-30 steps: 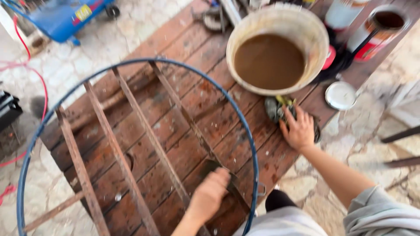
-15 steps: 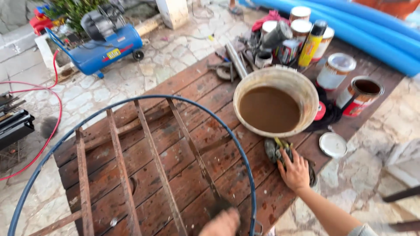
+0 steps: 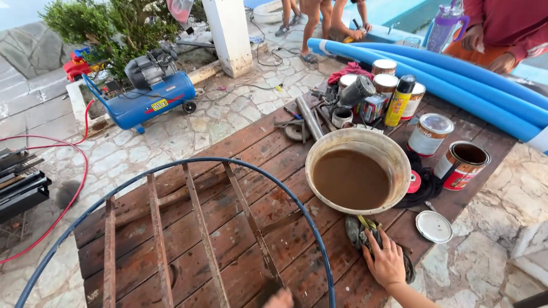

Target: Sanding a circular metal grate using a sanding sponge and water

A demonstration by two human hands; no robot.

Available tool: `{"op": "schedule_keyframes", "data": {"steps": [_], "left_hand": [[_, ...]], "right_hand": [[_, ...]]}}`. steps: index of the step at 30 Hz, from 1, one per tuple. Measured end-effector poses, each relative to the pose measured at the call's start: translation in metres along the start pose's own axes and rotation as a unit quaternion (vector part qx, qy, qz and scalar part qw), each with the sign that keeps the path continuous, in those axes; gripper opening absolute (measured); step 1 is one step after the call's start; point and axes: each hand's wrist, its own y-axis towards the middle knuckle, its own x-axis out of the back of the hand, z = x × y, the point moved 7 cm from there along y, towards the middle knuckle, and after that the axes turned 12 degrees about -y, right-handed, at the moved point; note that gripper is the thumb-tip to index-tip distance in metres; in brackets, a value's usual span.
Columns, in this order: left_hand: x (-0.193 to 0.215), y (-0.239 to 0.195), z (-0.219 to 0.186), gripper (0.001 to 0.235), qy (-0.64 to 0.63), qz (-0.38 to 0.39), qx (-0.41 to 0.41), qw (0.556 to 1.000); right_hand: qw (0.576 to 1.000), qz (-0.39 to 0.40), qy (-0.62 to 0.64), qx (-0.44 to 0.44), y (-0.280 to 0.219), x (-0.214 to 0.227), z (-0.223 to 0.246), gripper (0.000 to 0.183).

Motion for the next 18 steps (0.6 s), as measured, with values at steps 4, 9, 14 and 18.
{"op": "schedule_keyframes", "data": {"steps": [4,9,14,18], "left_hand": [[-0.015,-0.034,-0.022,0.023,0.125,-0.059,0.02,0.99],[-0.034,-0.058,0.005,0.062,-0.061,0.108,-0.008,0.992],[0.053,0.019,0.0,0.051,-0.003,0.144,-0.032,0.989],[0.015,-0.001,-0.016,0.042,-0.191,0.36,0.206,0.89]], "right_hand": [[1.0,-0.013,-0.008,0.002,-0.003,-0.005,-0.001,0.057],[0.999,-0.054,0.005,0.0,-0.003,0.0,0.0,0.056],[1.0,-0.017,0.01,-0.003,-0.006,-0.018,-0.005,0.057],[1.0,-0.023,0.015,0.0,-0.007,-0.012,-0.003,0.056]]}}
